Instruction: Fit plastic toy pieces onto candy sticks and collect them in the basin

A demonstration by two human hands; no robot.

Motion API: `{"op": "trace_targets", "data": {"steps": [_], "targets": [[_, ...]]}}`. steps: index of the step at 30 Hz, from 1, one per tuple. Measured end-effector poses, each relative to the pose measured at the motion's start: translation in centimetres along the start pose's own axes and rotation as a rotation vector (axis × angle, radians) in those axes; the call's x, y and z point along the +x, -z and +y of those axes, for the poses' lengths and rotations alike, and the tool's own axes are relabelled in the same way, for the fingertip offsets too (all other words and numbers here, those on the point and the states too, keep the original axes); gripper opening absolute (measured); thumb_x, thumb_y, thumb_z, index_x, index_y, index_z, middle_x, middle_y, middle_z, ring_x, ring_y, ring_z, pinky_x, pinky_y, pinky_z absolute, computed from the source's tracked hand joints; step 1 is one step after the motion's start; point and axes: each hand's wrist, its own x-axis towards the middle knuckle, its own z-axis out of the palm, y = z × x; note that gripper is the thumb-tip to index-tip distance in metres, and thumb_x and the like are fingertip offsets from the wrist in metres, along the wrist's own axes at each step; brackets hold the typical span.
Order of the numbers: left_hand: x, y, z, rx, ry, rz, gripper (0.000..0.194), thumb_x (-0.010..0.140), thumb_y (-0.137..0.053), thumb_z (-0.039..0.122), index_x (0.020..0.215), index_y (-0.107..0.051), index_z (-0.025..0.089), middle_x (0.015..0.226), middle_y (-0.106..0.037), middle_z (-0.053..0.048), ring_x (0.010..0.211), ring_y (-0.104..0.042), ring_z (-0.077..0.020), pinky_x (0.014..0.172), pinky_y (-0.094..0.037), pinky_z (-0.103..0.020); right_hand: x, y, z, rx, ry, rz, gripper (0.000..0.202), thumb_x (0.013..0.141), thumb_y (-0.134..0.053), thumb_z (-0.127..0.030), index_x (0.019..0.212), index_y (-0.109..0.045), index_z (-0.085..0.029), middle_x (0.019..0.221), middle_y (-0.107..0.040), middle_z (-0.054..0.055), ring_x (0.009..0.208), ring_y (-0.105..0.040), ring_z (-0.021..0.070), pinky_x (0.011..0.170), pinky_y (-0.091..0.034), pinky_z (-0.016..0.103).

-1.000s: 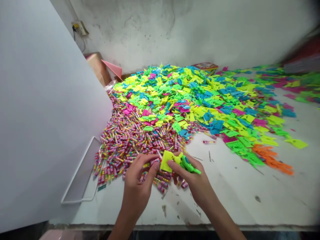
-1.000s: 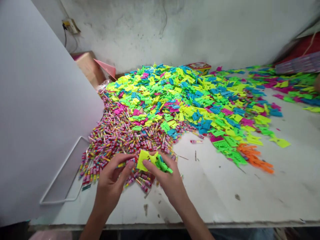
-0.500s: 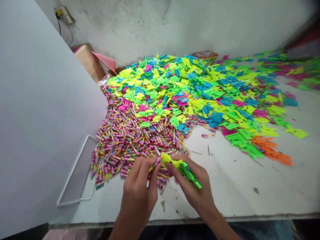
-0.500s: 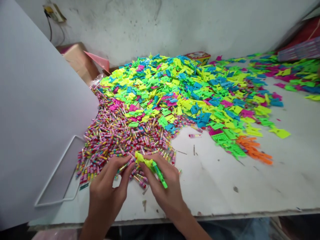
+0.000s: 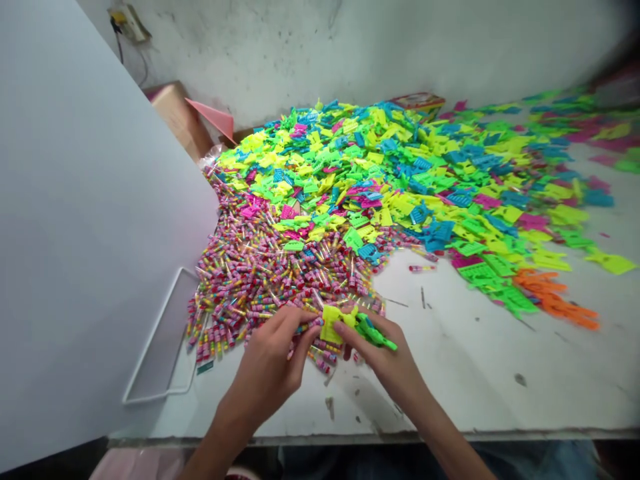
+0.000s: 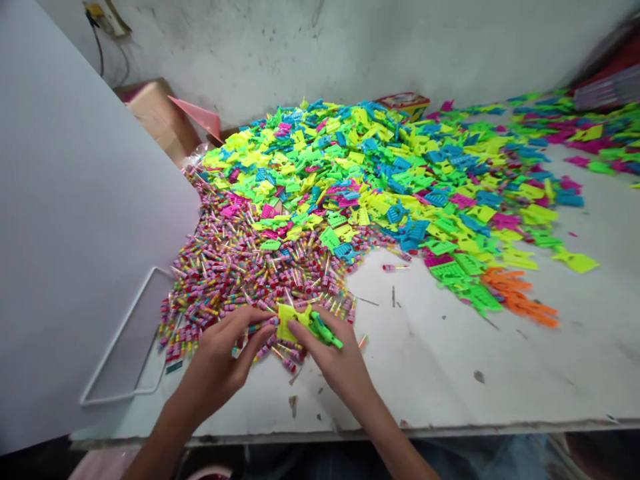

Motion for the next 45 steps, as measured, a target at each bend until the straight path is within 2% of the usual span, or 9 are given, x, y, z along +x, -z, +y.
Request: {"op": "trace_targets", "data": {"steps": [4,12,18,22,28,32,36,39,45], "targets": [[-0.3,-0.8,0.2,-0.001,-0.080,0.188,0.022,0.095,-0.058,0.009,0.113,-0.062,0.020,0.099,-0.070,-0.005,0.093,-0.067,-0.0161,0.084,-0.053,-0.026,0.3,0.0,-0.7,0.018,-0.057,0.026,0.034,0.077,-0.076,-0.053,0.079,-0.070,-0.019,0.054,-0.059,-0.001,0.052,-0.053,0.0162,0.048,-0.040,0.026],[-0.4,-0.4,0.1,-0.019,0.029,0.089,0.022,0.095,-0.062,0.015,0.116,-0.065,0.021,0.106,-0.074,-0.004,0.087,-0.070,-0.0140,0.076,-0.054,-0.022,-0.1,0.8,-0.9,-0.046,0.030,-0.012,0.033,0.081,-0.075,-0.048,0.094,-0.071,-0.018,0.065,-0.064,-0.001,0.054,-0.056,0.0151,0.050,-0.043,0.025],[-1.0,-0.7,0.7,0.101,-0.050,0.076,0.029,0.096,-0.057,0.012,0.124,-0.063,0.018,0.105,-0.072,-0.008,0.093,-0.068,-0.0165,0.083,-0.054,-0.026,-0.9,0.2,-0.5,-0.161,0.253,0.042,0.014,0.090,-0.069,-0.033,0.094,-0.070,-0.020,0.078,-0.068,0.000,0.071,-0.063,0.0165,0.066,-0.048,0.024],[-1.6,-0.8,0.7,0.205,-0.105,0.055,0.034,0.098,-0.050,0.009,0.131,-0.058,0.016,0.103,-0.070,-0.010,0.091,-0.067,-0.0188,0.081,-0.054,-0.030,-0.9,0.9,-0.5,-0.181,0.374,-0.050,0.009,0.092,-0.065,-0.026,0.099,-0.071,-0.021,0.091,-0.071,0.002,0.079,-0.065,0.0167,0.074,-0.049,0.024],[-0.5,1.0,-0.7,-0.080,-0.105,-0.166,0.030,0.097,-0.058,0.013,0.123,-0.063,0.025,0.102,-0.072,-0.002,0.090,-0.067,-0.0129,0.079,-0.052,-0.022,-0.3,1.6,0.8,-0.072,0.184,-0.101,0.019,0.086,-0.072,-0.038,0.092,-0.070,-0.020,0.074,-0.067,0.000,0.065,-0.060,0.0157,0.062,-0.046,0.025],[-0.2,1.0,-1.1,-0.045,-0.110,-0.204,0.028,0.097,-0.056,0.014,0.122,-0.064,0.023,0.098,-0.071,-0.003,0.087,-0.066,-0.0144,0.077,-0.052,-0.024,-0.2,0.9,1.7,0.024,0.060,-0.094,0.028,0.083,-0.073,-0.046,0.090,-0.070,-0.019,0.072,-0.067,0.000,0.062,-0.058,0.0156,0.056,-0.044,0.025],[-0.5,0.1,-0.2,0.155,-0.242,0.006,0.033,0.095,-0.057,0.010,0.127,-0.060,0.018,0.101,-0.071,-0.008,0.090,-0.064,-0.0194,0.082,-0.051,-0.031,-0.2,0.8,1.6,0.016,-0.079,-0.014,0.036,0.082,-0.071,-0.053,0.079,-0.065,-0.018,0.063,-0.064,0.001,0.057,-0.058,0.0168,0.051,-0.042,0.026],[-0.5,-0.3,0.4,0.095,-0.197,0.207,0.035,0.093,-0.059,0.007,0.126,-0.060,0.018,0.106,-0.071,-0.008,0.095,-0.064,-0.0183,0.088,-0.050,-0.030,-0.2,1.3,0.9,0.019,-0.097,-0.041,0.036,0.081,-0.072,-0.053,0.078,-0.064,-0.018,0.056,-0.060,-0.001,0.051,-0.054,0.0145,0.048,-0.039,0.025],[-0.2,-0.3,0.2,-0.182,0.055,0.046,0.020,0.097,-0.058,0.019,0.115,-0.067,0.019,0.106,-0.072,-0.007,0.098,-0.067,-0.0172,0.086,-0.052,-0.027,-0.6,1.8,-1.2,0.060,-0.044,-0.207,0.033,0.084,-0.072,-0.044,0.067,-0.063,-0.018,0.059,-0.059,-0.002,0.054,-0.054,0.0123,0.051,-0.042,0.023]]}}
